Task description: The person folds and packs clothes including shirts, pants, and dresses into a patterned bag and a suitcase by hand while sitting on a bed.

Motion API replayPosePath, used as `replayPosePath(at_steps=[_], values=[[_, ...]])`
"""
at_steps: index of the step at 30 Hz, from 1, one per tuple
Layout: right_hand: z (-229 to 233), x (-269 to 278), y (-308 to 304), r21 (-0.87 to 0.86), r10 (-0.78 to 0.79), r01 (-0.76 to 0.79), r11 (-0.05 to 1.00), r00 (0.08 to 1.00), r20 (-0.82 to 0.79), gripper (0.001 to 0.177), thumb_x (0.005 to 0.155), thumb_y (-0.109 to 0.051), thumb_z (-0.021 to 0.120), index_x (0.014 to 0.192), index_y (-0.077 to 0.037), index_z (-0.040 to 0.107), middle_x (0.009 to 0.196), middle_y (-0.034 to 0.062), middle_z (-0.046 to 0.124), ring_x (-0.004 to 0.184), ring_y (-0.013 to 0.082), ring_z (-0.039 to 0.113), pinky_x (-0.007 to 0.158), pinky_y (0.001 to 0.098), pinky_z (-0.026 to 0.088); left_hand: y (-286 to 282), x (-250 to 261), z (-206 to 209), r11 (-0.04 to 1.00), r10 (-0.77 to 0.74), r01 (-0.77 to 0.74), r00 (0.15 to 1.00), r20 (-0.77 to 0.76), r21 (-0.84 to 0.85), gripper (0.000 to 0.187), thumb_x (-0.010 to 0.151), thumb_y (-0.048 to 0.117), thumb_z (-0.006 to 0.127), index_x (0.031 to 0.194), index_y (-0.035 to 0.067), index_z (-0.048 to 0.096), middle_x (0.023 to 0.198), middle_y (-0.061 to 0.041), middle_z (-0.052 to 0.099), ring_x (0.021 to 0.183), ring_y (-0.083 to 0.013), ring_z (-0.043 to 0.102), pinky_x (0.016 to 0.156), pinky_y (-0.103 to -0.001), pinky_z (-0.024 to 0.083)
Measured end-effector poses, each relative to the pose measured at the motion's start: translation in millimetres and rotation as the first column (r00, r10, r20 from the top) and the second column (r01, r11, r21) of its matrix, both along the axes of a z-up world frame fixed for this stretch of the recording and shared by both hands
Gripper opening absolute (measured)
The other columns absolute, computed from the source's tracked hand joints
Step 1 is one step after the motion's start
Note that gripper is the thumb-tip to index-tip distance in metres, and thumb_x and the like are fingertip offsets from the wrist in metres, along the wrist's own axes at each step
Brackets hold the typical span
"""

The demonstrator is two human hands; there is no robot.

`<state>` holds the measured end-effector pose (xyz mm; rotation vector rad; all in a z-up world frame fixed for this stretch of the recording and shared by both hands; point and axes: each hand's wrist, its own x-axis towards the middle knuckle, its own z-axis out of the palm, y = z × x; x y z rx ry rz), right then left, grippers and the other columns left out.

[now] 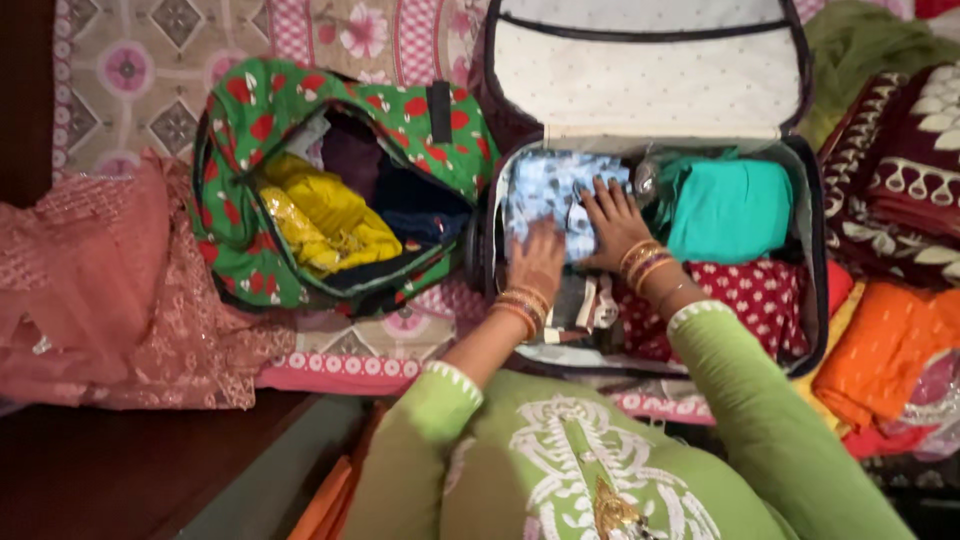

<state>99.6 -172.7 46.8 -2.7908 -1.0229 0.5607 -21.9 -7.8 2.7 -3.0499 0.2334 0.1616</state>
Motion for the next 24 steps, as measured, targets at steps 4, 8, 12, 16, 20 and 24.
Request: replayPosePath(at_steps=[4,8,12,16,20,24], values=[[23.3,-15.5,-1.6,-0.092,0.09,-0.08,0.993,0.988,0.121,0.116,0.066,-0.05,0.085,0.16,-0.014,0.027,0.167,0.0198,0.023,0.152,0.0426,0.024,0.119,0.0619,0.027,-13.1,-65.4,33.9,0.928,-0.146,0.04,0.954,-0.262,-0.371,0.032,0.102,0.035,0.058,0.128,0.02,0.069,0.152,-0.013,0.047,0.138,-0.0281,0.044,0.115,-0.047,0.036],[46.5,-65.9,-9.3,0.039,0.168,-0.18,0.983,0.961,0.22,0.094,0.071,-0.038,0.082,0.154,-0.017,0.043,0.16,0.0167,0.037,0.145,0.0397,0.037,0.115,0.0591,0.035,5.1,-74.6,92.0,0.933,-0.078,-0.162,0.781,-0.619,-0.321,0.05,0.093,0.061,0.055,0.128,0.029,0.07,0.143,-0.012,0.05,0.137,-0.034,0.04,0.111,-0.058,0.03],[35.6,-116.1,-14.8,-0.051,0.174,-0.19,0.98,0.959,-0.224,0.048,0.081,-0.034,0.076,0.126,-0.021,0.065,0.127,0.0184,0.055,0.118,0.0381,0.051,0.098,0.0574,0.043,10.9,-70.8,117.2,0.96,-0.072,-0.129,0.742,-0.667,-0.247,0.05,0.094,0.062,0.051,0.132,0.035,0.067,0.147,-0.007,0.05,0.139,-0.0362,0.037,0.114,-0.066,0.022],[-13.5,-150.7,-37.9,-0.012,0.112,-0.119,0.993,0.96,-0.258,0.036,0.081,-0.038,0.071,0.114,-0.022,0.071,0.122,0.0117,0.059,0.115,0.0358,0.052,0.095,0.0566,0.044,0.4,-65.1,114.9,0.982,-0.05,-0.105,0.66,-0.75,-0.158,0.048,0.099,0.056,0.047,0.136,0.033,0.066,0.159,-0.006,0.042,0.145,-0.0389,0.034,0.118,-0.076,0.007],[-79.7,-145.8,-45.2,0.111,0.355,-0.338,0.935,0.906,-0.232,0.027,0.087,-0.038,0.063,0.105,-0.021,0.076,0.118,0.0107,0.066,0.113,0.0356,0.057,0.093,0.052,0.049,-11.3,-69.4,83.5,0.995,-0.076,-0.004,0.628,-0.775,-0.101,0.044,0.102,0.038,0.043,0.136,0.023,0.066,0.155,-0.005,0.048,0.143,-0.0441,0.041,0.111,-0.084,0.011],[-86.1,-136.0,-43.4,0.189,0.238,-0.176,0.966,0.893,-0.382,0.031,0.08,-0.034,0.069,0.108,-0.022,0.078,0.11,0.0138,0.069,0.104,0.0376,0.063,0.094,0.0492,0.051,-21.4,-84.1,27.2,0.968,-0.097,-0.071,0.781,-0.617,-0.243,0.037,0.103,0.028,0.048,0.122,0.015,0.077,0.132,-0.013,0.072,0.123,-0.0324,0.066,0.106,-0.061,0.043]])
